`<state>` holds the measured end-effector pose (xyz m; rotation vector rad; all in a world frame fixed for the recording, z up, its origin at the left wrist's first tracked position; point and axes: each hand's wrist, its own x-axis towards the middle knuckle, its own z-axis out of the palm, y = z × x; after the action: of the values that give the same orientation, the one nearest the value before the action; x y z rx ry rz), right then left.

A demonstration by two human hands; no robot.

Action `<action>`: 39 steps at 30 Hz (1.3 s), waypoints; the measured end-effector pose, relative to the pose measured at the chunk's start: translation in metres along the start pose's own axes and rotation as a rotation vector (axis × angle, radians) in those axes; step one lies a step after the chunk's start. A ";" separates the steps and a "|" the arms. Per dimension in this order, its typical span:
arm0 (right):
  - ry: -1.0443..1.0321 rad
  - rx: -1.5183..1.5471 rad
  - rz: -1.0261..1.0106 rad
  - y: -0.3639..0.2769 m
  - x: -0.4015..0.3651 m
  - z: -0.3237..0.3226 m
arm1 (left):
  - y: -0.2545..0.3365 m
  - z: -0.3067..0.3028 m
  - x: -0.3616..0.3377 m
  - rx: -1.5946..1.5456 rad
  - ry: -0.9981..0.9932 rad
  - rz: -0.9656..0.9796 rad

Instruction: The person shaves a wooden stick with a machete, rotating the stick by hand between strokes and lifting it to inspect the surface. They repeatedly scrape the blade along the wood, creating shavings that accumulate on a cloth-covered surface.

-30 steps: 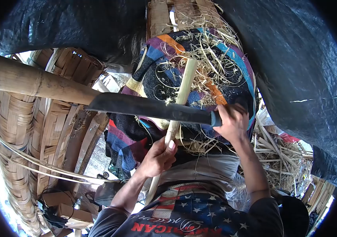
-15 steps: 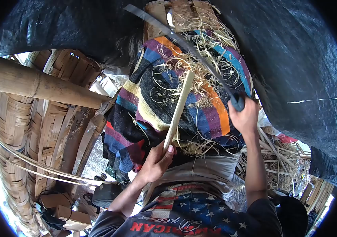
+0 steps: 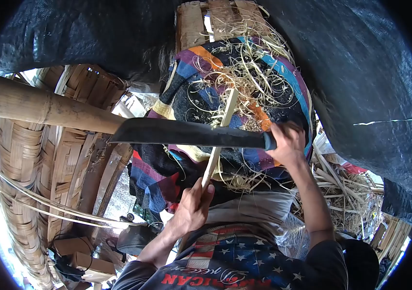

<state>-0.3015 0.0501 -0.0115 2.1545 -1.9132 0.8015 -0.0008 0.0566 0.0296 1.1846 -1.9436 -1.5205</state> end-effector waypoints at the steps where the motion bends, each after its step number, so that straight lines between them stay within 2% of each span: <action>1: 0.022 -0.073 -0.039 0.006 0.005 -0.001 | 0.002 -0.001 0.002 0.021 -0.018 -0.039; 3: 0.065 -0.131 -0.066 0.023 0.011 0.004 | 0.003 -0.002 0.007 0.042 -0.036 -0.081; 6: 0.095 -0.136 -0.078 0.032 0.020 0.001 | 0.004 -0.001 0.020 0.055 -0.026 -0.015; 8: 0.163 -0.190 -0.068 0.038 0.023 -0.005 | 0.010 0.001 0.025 0.055 0.018 0.109; 10: 0.171 -0.147 -0.053 0.040 0.028 -0.015 | 0.011 -0.001 0.023 0.031 -0.016 0.068; 12: 0.067 -0.319 0.302 0.056 0.030 -0.025 | 0.009 -0.001 0.016 0.005 -0.053 0.035; 14: -0.126 -0.583 0.753 0.079 0.051 -0.045 | 0.004 0.000 -0.003 -0.004 -0.019 0.027; 15: -0.049 -0.566 0.776 0.090 0.046 -0.051 | 0.001 -0.005 -0.006 -0.082 -0.084 -0.129; 17: 0.037 -0.506 0.821 0.098 0.046 -0.056 | -0.008 -0.004 -0.002 -0.095 -0.056 -0.143; 19: 0.106 -0.428 0.734 0.083 0.031 -0.043 | -0.008 -0.003 0.008 -0.134 -0.038 -0.162; 22: 0.057 -0.139 0.675 0.027 0.014 -0.034 | -0.006 -0.004 0.026 -0.197 -0.035 -0.170; 24: 0.068 0.043 0.502 0.001 -0.005 -0.016 | -0.004 -0.004 0.032 -0.201 -0.025 -0.160; 26: 0.107 0.032 0.235 -0.028 -0.008 -0.010 | 0.001 -0.005 0.036 -0.190 -0.029 -0.180; 29: 0.081 0.055 0.046 -0.046 -0.011 0.003 | -0.001 -0.004 0.037 -0.204 -0.012 -0.100; 32: 0.018 0.005 -0.010 -0.052 -0.006 0.010 | -0.006 -0.005 0.035 -0.197 -0.004 -0.080; 36: 0.019 0.010 -0.027 -0.047 0.002 0.014 | 0.001 -0.005 0.031 -0.137 0.035 -0.077; 39: 0.037 -0.074 -0.115 -0.035 0.006 0.014 | 0.002 -0.004 0.028 -0.064 0.062 -0.052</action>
<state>-0.2640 0.0443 -0.0125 2.1672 -1.7545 0.7324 -0.0140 0.0317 0.0274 1.2493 -1.8244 -1.5418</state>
